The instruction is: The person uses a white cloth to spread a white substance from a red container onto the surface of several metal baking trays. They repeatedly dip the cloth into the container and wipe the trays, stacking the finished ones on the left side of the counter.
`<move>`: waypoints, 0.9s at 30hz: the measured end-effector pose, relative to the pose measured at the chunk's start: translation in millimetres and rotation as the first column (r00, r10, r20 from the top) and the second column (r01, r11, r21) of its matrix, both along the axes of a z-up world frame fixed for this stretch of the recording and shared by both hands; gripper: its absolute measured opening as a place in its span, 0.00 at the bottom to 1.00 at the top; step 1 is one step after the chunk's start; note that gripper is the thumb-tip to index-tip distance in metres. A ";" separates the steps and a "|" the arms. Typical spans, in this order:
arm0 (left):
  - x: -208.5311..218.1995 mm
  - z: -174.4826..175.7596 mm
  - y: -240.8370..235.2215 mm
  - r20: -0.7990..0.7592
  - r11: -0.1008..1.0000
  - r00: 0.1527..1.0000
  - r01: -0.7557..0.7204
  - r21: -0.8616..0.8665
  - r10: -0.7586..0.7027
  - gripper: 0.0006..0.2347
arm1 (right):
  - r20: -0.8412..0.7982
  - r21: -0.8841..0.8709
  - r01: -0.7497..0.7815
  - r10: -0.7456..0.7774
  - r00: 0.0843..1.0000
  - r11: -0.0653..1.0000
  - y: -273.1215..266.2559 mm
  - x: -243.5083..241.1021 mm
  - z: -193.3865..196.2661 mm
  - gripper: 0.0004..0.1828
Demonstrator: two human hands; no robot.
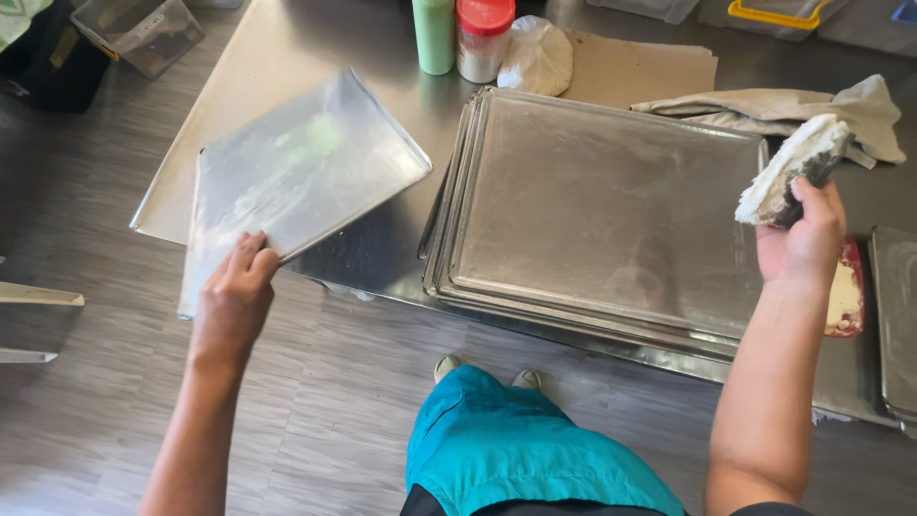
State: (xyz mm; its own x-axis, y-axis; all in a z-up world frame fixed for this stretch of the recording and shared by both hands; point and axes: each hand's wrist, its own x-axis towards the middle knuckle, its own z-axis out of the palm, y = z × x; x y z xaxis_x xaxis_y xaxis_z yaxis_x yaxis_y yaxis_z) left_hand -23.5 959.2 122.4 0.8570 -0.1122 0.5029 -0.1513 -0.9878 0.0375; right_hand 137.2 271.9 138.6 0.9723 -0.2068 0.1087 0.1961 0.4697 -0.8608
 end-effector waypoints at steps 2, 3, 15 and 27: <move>1.3 -11.1 -7.5 -0.028 0.999 1.000 -0.009 -0.042 0.008 0.05 | 0.007 0.007 -0.016 0.016 1.000 1.000 -1.5 -1.5 -4.0 0.22; 3.7 -13.9 -8.9 -0.071 0.998 0.997 -0.018 -0.065 0.014 0.05 | 0.009 0.013 -0.019 0.019 1.000 1.000 -2.4 -3.4 -7.5 0.22; -8.2 131.8 -43.5 0.310 0.979 0.934 -0.140 -0.148 0.180 0.09 | -0.025 0.048 0.054 -0.052 0.998 0.997 -33.4 -28.8 3.1 0.23; 85.1 60.0 -166.3 -0.180 -0.116 0.984 -0.178 -0.977 0.008 0.16 | 0.124 -0.015 0.141 -0.138 0.983 0.990 -27.6 -40.2 53.6 0.21</move>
State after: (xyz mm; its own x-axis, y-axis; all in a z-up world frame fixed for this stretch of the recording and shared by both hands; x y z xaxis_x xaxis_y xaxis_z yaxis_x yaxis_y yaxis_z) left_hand 61.6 792.9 182.4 0.8484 0.5195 -0.1012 0.0258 0.1503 0.9883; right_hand 96.9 244.2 192.2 0.9130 -0.3357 0.2317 0.3630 0.4098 -0.8368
